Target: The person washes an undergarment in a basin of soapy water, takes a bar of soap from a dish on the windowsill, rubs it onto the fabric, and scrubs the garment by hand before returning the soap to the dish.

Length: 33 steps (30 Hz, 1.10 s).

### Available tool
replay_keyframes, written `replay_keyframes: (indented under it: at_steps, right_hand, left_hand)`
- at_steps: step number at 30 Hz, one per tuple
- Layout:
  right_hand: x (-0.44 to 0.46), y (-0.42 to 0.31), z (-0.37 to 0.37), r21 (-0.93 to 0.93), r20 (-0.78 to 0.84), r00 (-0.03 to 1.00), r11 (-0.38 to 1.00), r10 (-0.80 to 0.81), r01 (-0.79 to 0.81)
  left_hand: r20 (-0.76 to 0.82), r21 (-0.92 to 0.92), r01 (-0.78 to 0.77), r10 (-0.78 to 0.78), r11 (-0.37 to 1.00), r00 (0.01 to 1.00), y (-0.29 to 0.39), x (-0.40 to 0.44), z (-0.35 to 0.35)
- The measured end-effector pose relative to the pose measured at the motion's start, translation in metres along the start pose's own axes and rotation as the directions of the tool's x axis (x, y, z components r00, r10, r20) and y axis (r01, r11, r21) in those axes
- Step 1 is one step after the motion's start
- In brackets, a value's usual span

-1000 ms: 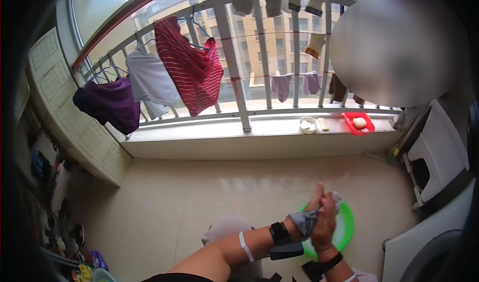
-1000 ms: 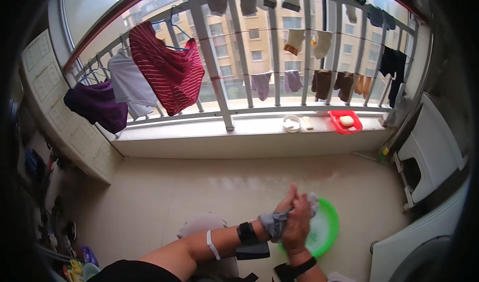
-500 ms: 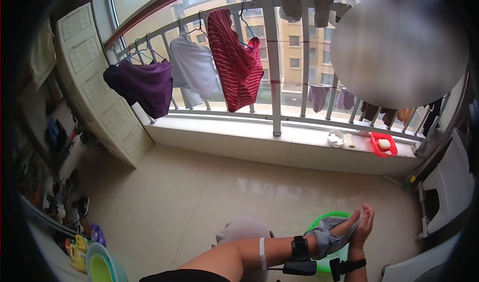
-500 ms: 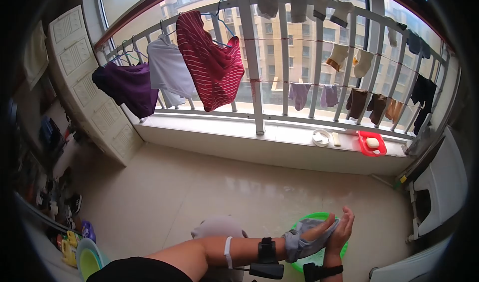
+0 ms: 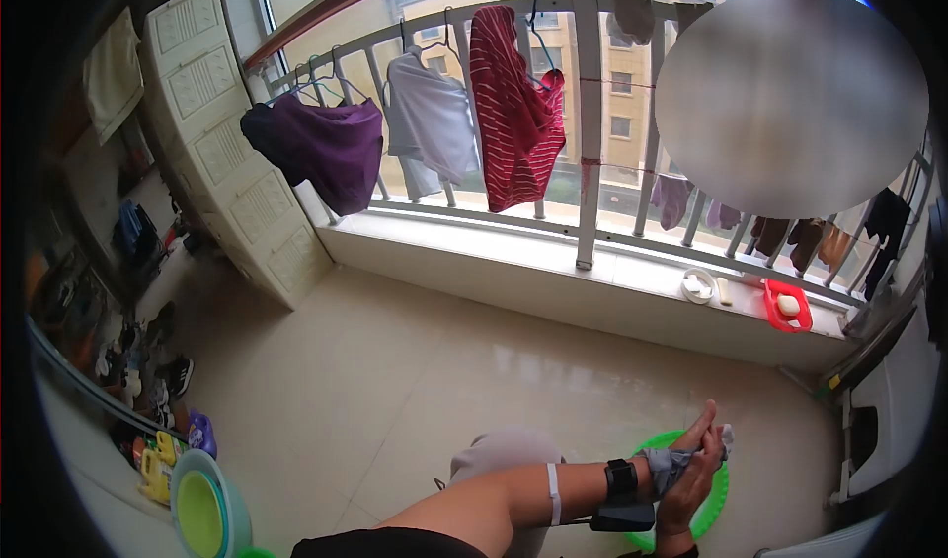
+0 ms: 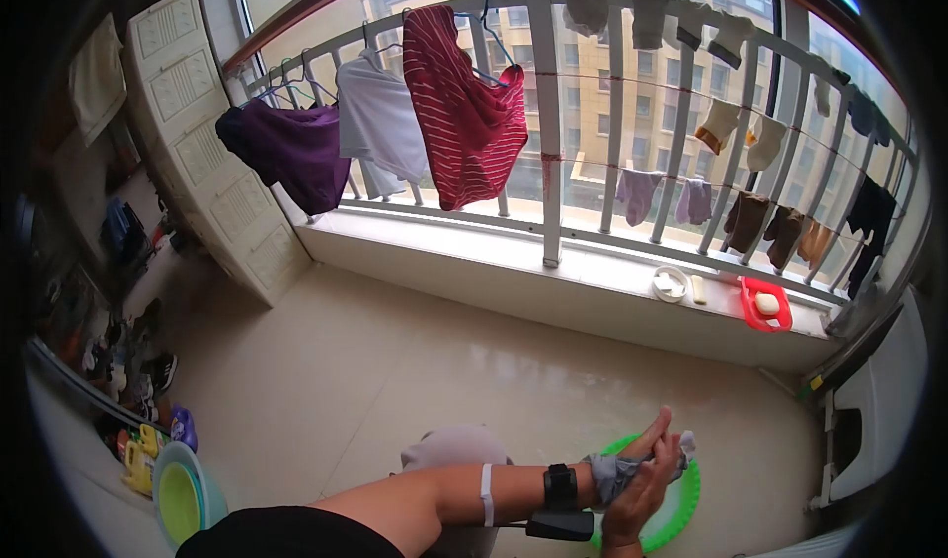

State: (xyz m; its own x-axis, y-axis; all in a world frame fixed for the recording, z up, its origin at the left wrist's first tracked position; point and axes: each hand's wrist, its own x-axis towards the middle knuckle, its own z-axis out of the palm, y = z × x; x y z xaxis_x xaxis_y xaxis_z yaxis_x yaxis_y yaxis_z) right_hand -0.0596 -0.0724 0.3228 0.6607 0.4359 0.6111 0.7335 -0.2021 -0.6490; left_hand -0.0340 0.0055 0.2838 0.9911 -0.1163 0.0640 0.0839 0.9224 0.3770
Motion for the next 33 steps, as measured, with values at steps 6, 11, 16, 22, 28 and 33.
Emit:
replay_keyframes:
  at_steps: [6,11,16,22,28,33]
  right_hand:
    - [0.008,0.090,-0.019,0.175,-0.007,0.948,0.934,0.317,-0.311]
    - [0.001,0.037,-0.003,-0.040,-0.069,0.997,0.999,-0.037,0.035]
    - [0.015,0.142,-0.049,0.428,0.028,0.817,0.731,0.577,-0.531]
    - [0.040,0.118,-0.073,0.591,-0.169,0.624,0.585,0.763,-0.555]
    - [0.030,0.046,-0.072,0.056,0.232,0.876,0.893,0.424,-0.447]
    - [0.026,0.015,-0.062,0.000,0.277,0.868,0.904,0.411,-0.428]
  left_hand:
    - [-0.234,0.327,0.035,0.045,0.944,0.971,-0.021,-0.012,0.014]
    - [-0.064,-0.027,-0.024,0.023,0.999,0.998,-0.013,-0.012,0.001]
    - [0.092,0.024,0.101,-0.103,0.995,0.991,-0.010,-0.020,0.052]
    - [0.129,0.021,0.102,-0.104,0.995,0.986,0.019,-0.016,0.044]
    - [0.008,0.024,0.048,-0.048,0.999,0.999,-0.005,0.006,0.017]
    - [-0.004,0.139,0.066,-0.066,0.988,0.998,0.000,-0.012,0.023]
